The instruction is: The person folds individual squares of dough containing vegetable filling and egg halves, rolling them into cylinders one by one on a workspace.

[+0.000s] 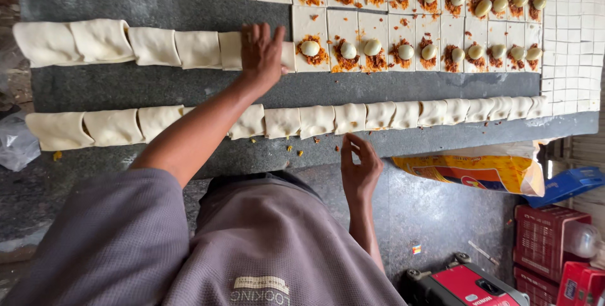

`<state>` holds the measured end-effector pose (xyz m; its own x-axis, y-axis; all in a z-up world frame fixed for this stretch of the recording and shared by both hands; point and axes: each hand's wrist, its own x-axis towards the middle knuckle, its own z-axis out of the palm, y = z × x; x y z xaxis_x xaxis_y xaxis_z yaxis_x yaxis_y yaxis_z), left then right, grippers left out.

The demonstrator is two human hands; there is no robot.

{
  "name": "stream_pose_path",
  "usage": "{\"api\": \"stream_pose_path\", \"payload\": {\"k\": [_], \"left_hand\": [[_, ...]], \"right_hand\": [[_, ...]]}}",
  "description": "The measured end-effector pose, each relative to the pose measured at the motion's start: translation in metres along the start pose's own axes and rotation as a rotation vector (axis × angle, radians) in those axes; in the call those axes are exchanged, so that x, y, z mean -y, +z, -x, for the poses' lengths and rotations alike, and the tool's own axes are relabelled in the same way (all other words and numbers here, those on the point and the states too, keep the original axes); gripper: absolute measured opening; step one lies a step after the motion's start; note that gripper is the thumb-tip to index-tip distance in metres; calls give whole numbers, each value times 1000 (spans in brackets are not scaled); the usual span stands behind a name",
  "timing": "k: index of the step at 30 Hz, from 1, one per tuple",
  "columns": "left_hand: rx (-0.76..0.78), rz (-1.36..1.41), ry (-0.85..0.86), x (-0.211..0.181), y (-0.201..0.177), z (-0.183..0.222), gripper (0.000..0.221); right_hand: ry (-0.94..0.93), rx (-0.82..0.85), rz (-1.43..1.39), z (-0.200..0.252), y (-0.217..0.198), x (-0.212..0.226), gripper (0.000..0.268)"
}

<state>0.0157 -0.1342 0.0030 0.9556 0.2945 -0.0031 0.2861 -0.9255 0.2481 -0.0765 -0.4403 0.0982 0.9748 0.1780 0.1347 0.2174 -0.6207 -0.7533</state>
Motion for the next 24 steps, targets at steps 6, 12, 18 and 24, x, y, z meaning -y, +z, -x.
{"api": "stream_pose_path", "payload": {"k": [6, 12, 18, 24], "left_hand": [[60, -26, -58, 3, 14, -18, 130], [194, 141, 6, 23, 23, -61, 131], [58, 174, -337, -16, 37, -94, 50], [-281, 360, -412, -34, 43, -98, 22]], "right_hand": [[-126, 125, -12, -36, -10, -2, 16], [-326, 301, -192, -133, 19, -9, 19], [-779, 448, -63, -220, 100, -33, 25], [-973, 606, 47, -239, 126, -63, 44]]}}
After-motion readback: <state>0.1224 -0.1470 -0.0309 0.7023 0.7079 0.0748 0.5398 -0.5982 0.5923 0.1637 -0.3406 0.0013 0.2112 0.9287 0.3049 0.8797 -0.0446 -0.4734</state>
